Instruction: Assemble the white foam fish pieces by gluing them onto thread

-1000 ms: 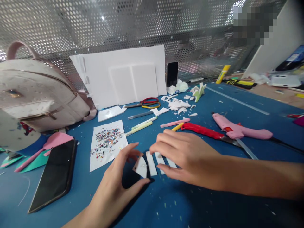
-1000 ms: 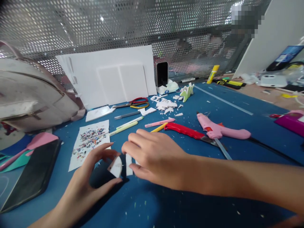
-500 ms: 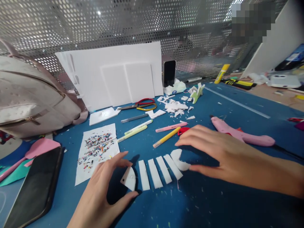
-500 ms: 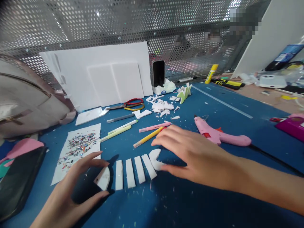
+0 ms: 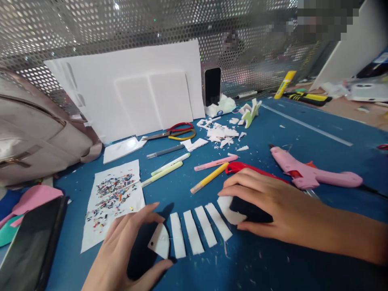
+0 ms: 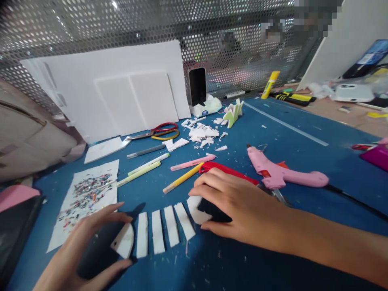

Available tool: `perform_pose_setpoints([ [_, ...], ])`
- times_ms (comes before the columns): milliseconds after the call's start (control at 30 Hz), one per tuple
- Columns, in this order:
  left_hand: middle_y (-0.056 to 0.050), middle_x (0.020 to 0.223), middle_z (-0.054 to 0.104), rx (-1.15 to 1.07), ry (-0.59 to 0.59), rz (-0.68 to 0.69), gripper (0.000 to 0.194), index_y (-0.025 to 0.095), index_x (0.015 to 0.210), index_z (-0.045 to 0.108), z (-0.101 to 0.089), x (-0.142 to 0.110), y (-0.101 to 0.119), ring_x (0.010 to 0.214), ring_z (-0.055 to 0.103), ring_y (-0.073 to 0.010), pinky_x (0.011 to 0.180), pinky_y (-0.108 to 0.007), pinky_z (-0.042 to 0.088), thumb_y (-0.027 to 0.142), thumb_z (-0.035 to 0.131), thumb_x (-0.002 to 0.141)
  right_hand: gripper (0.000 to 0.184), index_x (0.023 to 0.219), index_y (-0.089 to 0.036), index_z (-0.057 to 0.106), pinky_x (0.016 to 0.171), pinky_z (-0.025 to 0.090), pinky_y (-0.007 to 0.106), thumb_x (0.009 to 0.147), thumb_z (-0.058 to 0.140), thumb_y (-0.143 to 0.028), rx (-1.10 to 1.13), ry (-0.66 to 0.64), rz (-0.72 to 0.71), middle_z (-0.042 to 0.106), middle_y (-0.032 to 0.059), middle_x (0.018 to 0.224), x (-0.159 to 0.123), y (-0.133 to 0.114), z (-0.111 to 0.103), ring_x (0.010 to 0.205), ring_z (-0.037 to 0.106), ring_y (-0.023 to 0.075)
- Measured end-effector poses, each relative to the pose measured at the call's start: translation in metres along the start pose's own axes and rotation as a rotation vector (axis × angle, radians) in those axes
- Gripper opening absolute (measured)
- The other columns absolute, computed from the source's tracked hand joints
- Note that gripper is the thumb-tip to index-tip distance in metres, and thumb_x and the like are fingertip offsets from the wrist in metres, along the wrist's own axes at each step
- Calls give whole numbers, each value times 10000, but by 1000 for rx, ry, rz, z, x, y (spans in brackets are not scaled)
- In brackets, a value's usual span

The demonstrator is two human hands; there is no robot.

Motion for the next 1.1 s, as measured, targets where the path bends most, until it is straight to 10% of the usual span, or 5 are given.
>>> perform_pose_setpoints([
  [1100,1,1316,642,86,-32,43,573,343,1428,400,3,0,2,1207,611,-218,1010,-336,491,643,533,959,445,1340,-281,522,913,549,438,938,618,-448,-80,-68,-10,596,83,1285,-3,1,2,1139,606,260],
])
Point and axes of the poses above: each hand's wrist, its own x-axis towards the middle knuckle, its own z-axis out of the palm, y = z × x, the point moved 4 cm from there along x, towards the middle knuckle
